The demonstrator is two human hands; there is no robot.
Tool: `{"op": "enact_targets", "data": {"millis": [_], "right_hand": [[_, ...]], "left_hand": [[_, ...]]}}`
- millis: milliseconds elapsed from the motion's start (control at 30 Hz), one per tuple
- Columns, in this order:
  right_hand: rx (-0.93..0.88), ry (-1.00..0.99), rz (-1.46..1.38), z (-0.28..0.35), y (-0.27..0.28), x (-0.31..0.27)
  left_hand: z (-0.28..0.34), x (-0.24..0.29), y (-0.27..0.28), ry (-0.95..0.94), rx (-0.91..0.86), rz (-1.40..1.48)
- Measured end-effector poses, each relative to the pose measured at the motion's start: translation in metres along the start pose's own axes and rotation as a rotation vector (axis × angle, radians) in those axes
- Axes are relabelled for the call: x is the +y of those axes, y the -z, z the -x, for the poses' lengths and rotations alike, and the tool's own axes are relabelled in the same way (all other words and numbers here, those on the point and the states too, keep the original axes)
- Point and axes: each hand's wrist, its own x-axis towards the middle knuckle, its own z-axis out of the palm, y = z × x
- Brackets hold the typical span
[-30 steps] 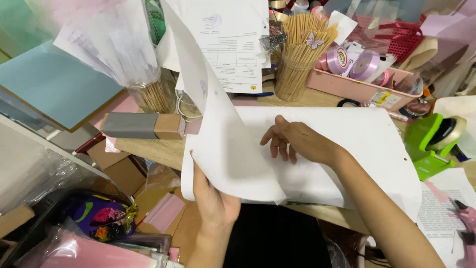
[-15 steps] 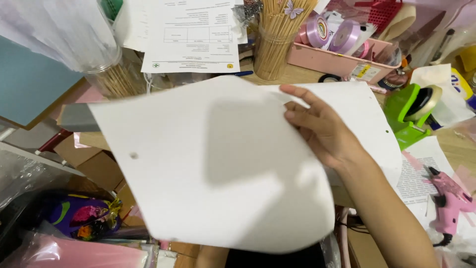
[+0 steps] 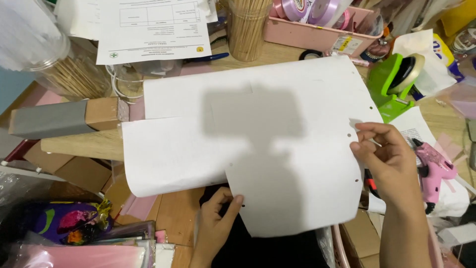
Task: The person wraps a green and white checkered box with white paper on a cluttered craft table. They fold the paper around the box, smooth the edges, and secure the folds with adhesive tape. The person repeatedly adjusts the paper and tape to ensure a neat finish.
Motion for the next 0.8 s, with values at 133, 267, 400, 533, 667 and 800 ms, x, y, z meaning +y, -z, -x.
{"op": "enact_targets", "data": {"millis": [133, 267, 400, 533, 667, 800], "right_hand": [[0.024, 0.035, -0.012, 0.011, 0.017, 0.033], [0.059, -0.023, -0.015, 0.017, 0.022, 0.038], [0.089, -0.019, -0.041, 0.019, 0.034, 0.055], [0.106, -0.038, -0.034, 0.023, 0.044, 0.058], [0.163, -0.097, -0.008, 0.028, 0.047, 0.056], [0.165, -0.09, -0.021, 0.03, 0.049, 0.063]], "left_hand": [[-0.002, 0.003, -0.009, -0.033, -0.079, 0.042], [-0.004, 0.004, -0.011, -0.103, -0.044, -0.19], [0.0, 0.011, -0.007, -0.225, 0.103, -0.335], [0.003, 0.036, -0.004, -0.437, 0.128, -0.335], [-0.006, 0.062, -0.012, -0.71, 0.072, -0.377], [-0.019, 0.071, -0.021, -0.909, 0.002, -0.445]]}}
